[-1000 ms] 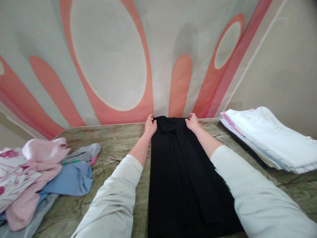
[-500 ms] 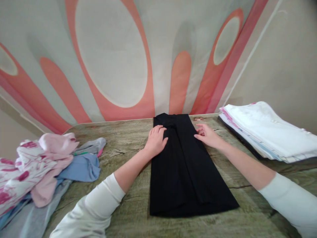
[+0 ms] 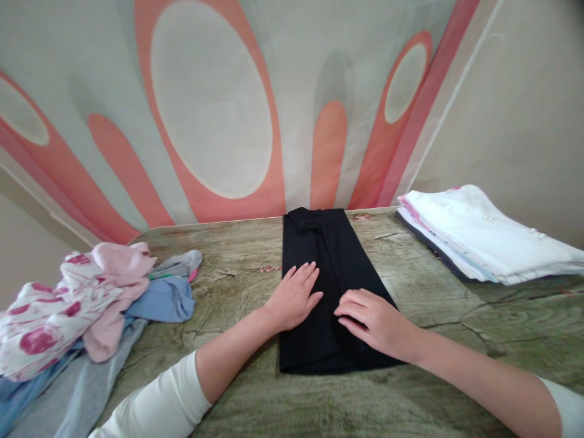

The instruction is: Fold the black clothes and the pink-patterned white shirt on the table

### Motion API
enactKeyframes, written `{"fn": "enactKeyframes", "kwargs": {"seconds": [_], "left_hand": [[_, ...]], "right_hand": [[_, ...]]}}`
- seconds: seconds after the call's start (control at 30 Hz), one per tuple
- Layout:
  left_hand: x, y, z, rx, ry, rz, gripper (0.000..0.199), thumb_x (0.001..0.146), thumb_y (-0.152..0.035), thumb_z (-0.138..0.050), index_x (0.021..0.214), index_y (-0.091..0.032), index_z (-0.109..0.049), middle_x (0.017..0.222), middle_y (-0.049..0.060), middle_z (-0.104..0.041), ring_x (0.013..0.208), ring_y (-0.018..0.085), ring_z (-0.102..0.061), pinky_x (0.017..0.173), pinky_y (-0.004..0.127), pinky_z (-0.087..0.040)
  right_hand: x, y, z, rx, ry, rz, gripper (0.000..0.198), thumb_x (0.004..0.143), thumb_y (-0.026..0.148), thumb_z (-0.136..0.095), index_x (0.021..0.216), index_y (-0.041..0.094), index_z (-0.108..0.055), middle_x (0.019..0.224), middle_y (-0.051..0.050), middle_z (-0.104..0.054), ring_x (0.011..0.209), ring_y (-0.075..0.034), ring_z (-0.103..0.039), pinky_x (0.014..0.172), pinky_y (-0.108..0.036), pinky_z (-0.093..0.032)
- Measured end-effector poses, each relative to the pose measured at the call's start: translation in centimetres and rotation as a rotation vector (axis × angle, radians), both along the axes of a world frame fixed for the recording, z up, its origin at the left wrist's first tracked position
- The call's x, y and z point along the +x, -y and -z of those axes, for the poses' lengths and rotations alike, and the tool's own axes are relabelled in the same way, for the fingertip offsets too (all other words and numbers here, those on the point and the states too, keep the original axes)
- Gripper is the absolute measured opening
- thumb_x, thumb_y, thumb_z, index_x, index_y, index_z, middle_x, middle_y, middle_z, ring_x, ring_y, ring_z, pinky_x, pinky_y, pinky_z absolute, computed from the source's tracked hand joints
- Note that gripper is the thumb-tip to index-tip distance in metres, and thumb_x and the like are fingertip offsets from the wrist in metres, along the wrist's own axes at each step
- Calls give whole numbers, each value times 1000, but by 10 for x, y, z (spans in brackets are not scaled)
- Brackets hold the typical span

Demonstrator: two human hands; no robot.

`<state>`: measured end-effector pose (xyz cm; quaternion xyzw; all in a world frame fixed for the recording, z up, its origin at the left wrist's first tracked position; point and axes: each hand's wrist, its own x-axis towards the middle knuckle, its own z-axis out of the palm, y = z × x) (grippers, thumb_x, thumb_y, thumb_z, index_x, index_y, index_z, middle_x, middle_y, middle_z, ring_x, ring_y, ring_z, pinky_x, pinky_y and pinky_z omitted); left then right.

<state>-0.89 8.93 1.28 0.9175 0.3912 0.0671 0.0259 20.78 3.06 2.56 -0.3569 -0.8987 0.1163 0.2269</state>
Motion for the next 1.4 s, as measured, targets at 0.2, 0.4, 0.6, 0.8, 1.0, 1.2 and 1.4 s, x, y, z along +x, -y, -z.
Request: {"fn": "enactKeyframes", "kwargs": {"seconds": [0.2,0.4,0.6,0.8,1.0,1.2,1.4], "left_hand": [[0,0,2,13,-4,3,53,94,-42,-26,138,-13,-29,147,11,-23,136,22,-17,109,39,-14],[1,0,4,52,-18,0,53,94,-42,-25,138,-13,-29,147,11,-24,135,22,-19,109,39,-16],[0,0,6,80,-26,1,53,94,-44,-25,138,-13,-29,146,11,-25,135,22,-20,108,39,-18],[1,0,6,82,-29,0,55,94,-46,-23,138,-13,-28,147,11,-23,135,23,-19,108,41,-17],[0,2,1,57,-37,14,65,91,-54,-25,140,-12,-25,147,12,-22,136,25,-16,108,43,-15],[0,3,-1,40,-44,13,67,90,-56,-25,140,-11,-25,147,12,-21,136,25,-15,108,43,-14],[1,3,2,68,-40,10,66,91,-55,-23,140,-12,-26,147,12,-23,136,25,-15,108,43,-14]], "right_hand": [[-9,17,-5,-2,62,-139,23,83,32,-55,102,19,-59,89,-6,-59,80,-17,-54,73,-33,-40],[-18,21,3,51,62,-114,16,82,19,-51,95,18,-60,81,-3,-57,72,-14,-50,68,-30,-36],[-22,28,0,302,132,-135,15,82,11,-45,76,16,-57,68,-2,-52,64,-15,-44,62,-31,-32],[-28,41,3,344,343,-75,17,81,6,-44,72,16,-54,69,-2,-50,63,-16,-43,61,-33,-30],[-31,42,-4,133,241,-23,13,86,20,-49,76,17,-57,72,-2,-53,67,-16,-47,65,-31,-34],[-23,34,-11,-31,109,-31,20,90,28,-45,87,19,-63,74,-2,-56,69,-15,-49,67,-30,-37],[-12,12,-6,34,53,82,25,92,18,-40,104,18,-62,84,-5,-56,75,-15,-51,69,-29,-40]]}}
